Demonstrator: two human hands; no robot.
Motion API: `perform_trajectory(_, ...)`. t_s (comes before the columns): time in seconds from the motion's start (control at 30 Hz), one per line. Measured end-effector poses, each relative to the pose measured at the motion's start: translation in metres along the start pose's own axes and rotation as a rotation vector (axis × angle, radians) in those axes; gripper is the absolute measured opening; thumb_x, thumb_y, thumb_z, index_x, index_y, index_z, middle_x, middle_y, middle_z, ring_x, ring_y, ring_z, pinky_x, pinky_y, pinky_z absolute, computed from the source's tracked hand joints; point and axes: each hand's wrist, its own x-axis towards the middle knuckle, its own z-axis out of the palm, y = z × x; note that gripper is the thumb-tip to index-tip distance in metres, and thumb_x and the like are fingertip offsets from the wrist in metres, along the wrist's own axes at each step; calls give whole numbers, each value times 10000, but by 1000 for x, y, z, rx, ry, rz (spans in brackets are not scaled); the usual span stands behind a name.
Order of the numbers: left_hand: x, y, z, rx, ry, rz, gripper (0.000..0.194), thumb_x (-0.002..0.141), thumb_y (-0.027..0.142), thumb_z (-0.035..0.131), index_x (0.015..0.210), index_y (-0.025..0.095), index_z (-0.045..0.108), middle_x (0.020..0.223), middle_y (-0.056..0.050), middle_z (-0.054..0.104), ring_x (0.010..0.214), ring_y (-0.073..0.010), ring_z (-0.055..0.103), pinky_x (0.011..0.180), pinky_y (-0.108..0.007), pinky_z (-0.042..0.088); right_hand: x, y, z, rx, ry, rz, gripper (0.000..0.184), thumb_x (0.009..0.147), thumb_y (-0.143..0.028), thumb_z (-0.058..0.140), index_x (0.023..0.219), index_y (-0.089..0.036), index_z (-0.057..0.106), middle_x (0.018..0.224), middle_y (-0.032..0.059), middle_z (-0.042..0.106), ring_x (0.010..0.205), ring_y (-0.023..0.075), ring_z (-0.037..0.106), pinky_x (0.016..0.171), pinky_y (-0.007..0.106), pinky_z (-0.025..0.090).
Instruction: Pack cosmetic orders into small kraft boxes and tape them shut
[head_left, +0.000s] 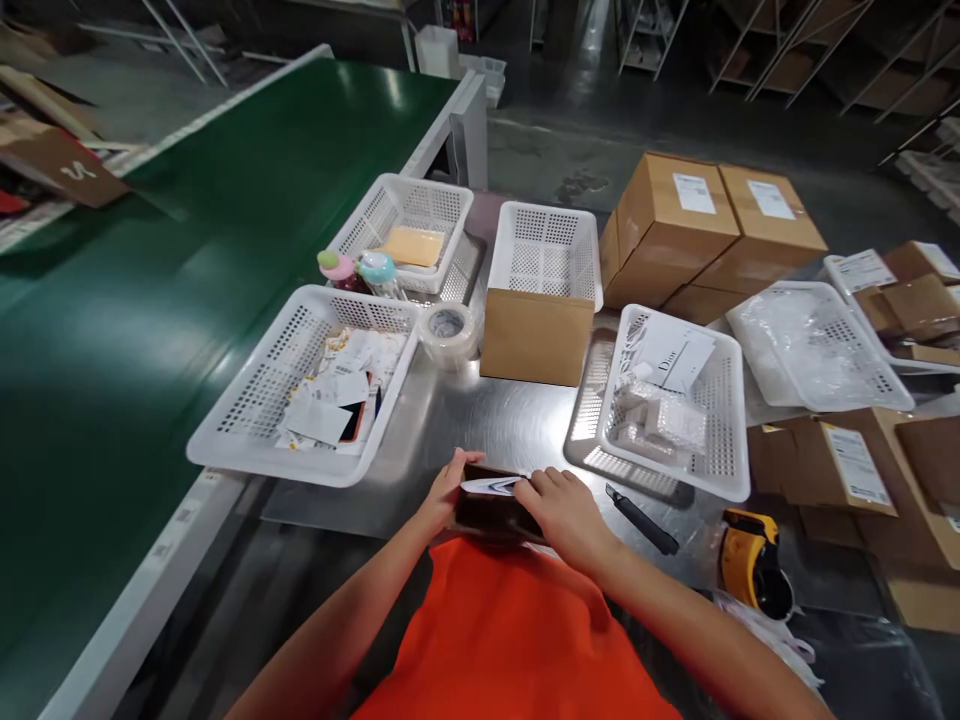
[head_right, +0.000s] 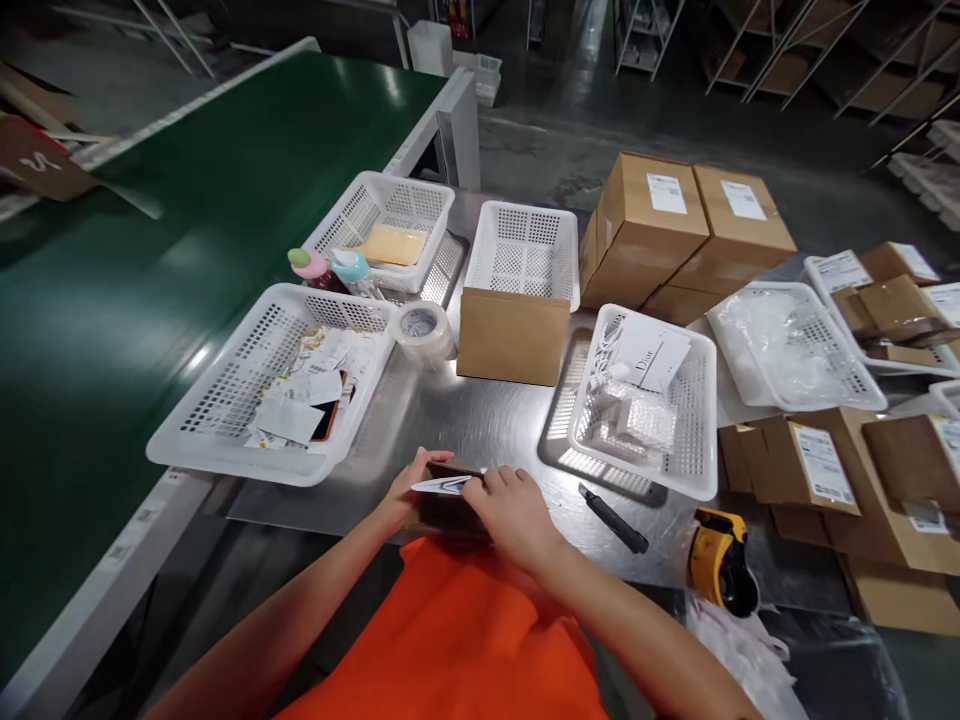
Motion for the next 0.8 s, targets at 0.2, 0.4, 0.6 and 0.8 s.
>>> perform_trajectory(0.2,13,-17,1,4,6,-13,763,844,748,304,1026,133,717,1043,-138,747,1047,-341,647,963,-472,485,-33,25,-5,684,738,430,99,936,-270,520,1017,-219,548,858,66,648,767,206,617,671,329,494)
perform_trajectory(0.4,7,-11,4,17,-49,72,813,783,832,335,929,132,722,1017,-169,749,1022,-348,655,971,-479,483,-21,12,18,1646,740,719,967,700,-352,802,1462,-278,211,1018,37,702,846,213,688,756,376,583)
perform_trajectory(0.6,-1,-6,4,25,-15,95,746,836,766,355,1021,139,715,1117,-135,748,1123,-321,633,1034,-420,447,-19,2,67,1669,576,775,751,744,-433,732,1347,-250,322,1088,78,684,965,240,685,825,404,581)
perform_trajectory(0.8,0,-6,4,65,7,47,839,743,861,396,983,127,722,1106,-177,748,1110,-354,645,1005,-457,461,-17,17,64,1644,440,739,457,773,-433,683,1135,-247,477,1109,65,661,942,217,659,751,349,569)
